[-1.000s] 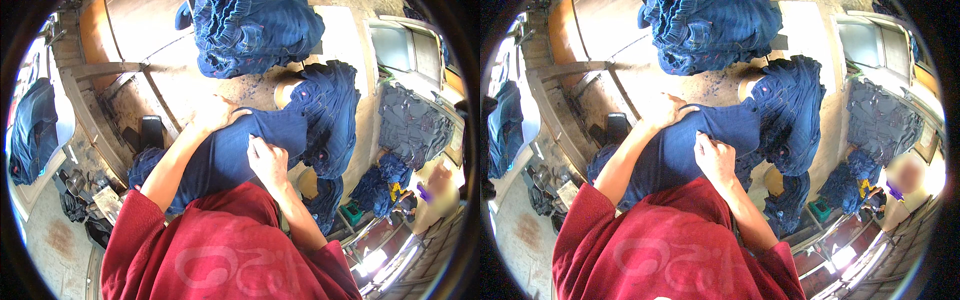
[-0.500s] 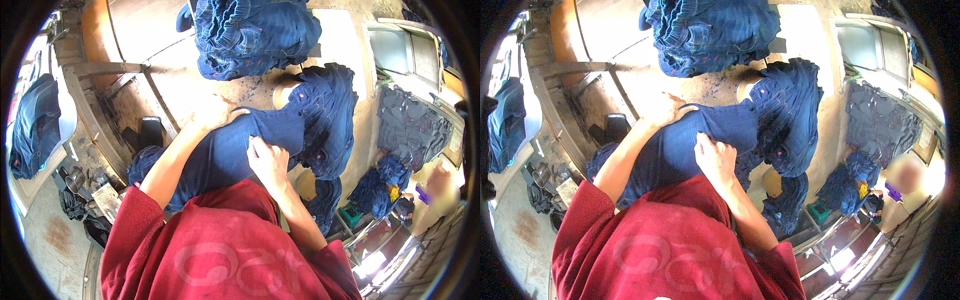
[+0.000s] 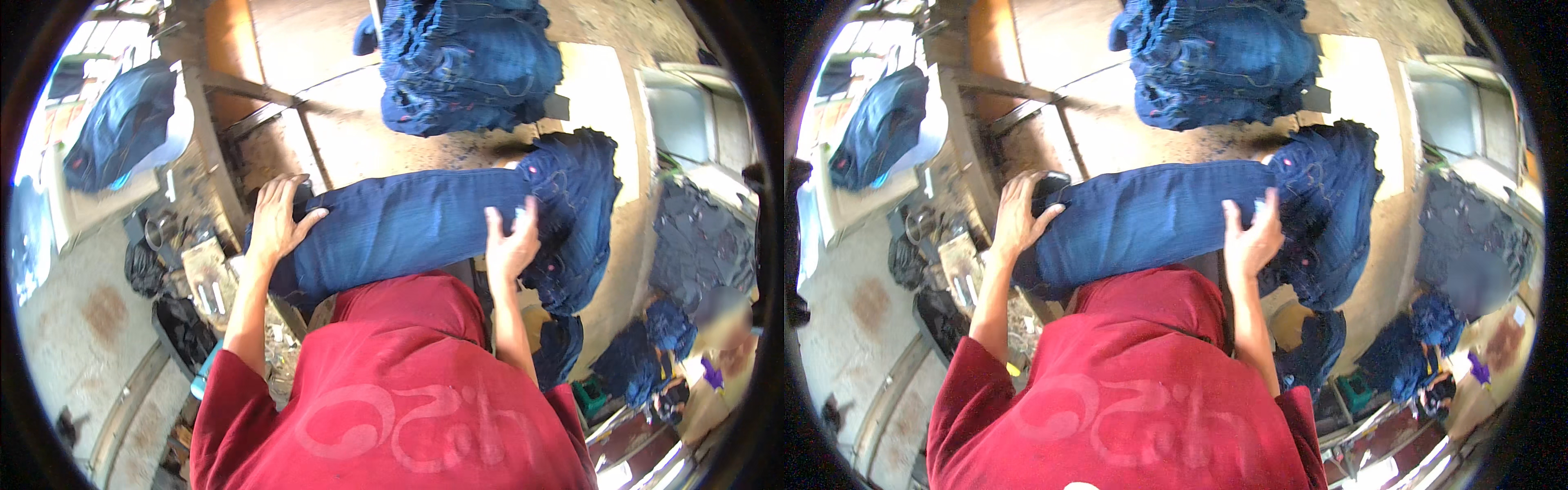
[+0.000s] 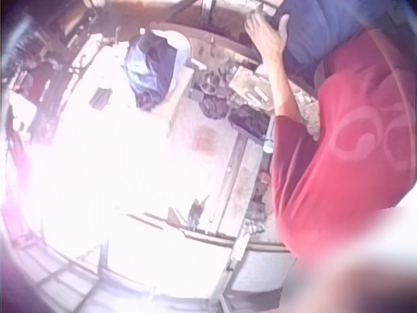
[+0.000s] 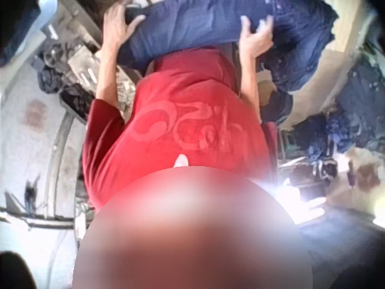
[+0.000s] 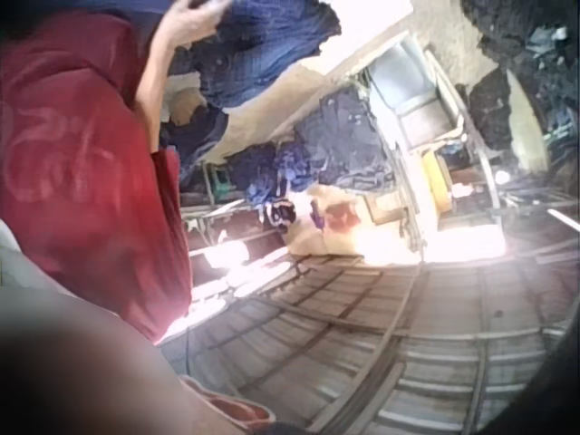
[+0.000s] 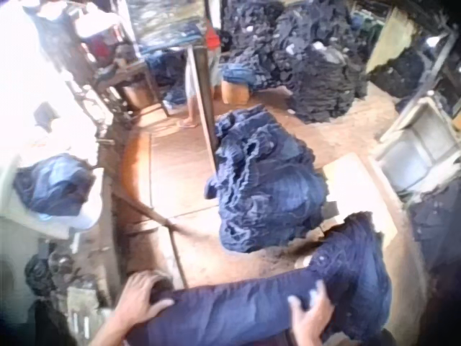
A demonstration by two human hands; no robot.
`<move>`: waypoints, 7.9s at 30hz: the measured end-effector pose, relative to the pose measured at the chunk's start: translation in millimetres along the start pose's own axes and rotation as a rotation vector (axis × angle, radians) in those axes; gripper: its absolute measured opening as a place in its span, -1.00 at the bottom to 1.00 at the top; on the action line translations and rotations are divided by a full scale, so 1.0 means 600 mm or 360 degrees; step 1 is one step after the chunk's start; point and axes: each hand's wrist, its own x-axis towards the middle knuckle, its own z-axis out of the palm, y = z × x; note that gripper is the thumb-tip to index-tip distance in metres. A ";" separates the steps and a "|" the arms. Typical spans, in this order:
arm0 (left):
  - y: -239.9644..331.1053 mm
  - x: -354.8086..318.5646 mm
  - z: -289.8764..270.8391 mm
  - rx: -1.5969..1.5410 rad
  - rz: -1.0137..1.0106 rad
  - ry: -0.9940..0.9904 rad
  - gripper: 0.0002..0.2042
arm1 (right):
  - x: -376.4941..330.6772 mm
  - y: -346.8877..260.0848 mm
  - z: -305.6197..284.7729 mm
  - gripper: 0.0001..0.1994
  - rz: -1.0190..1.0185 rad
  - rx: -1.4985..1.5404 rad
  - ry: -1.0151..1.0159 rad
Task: The person repeatedly picks up denim jeans from a pile, lays them on a table, and uses a white marker to draw lines on the fabric. They then place the marked jeans into a separate pile and continue the process with the next pair.
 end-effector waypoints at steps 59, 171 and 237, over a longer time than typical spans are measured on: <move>0.000 0.164 0.129 -0.0920 0.0603 -0.0302 -0.73 | -0.076 -0.321 0.061 -0.92 -0.0417 0.0170 -0.0795; 0.016 0.163 0.148 -0.0772 0.0464 -0.0159 -0.82 | -0.087 -0.290 0.043 -0.90 -0.0308 0.0293 -0.0644; 0.115 -0.185 0.011 -0.2581 -0.1314 -0.0863 -0.50 | -0.038 -0.102 -0.106 -0.83 0.0111 0.0817 -0.0519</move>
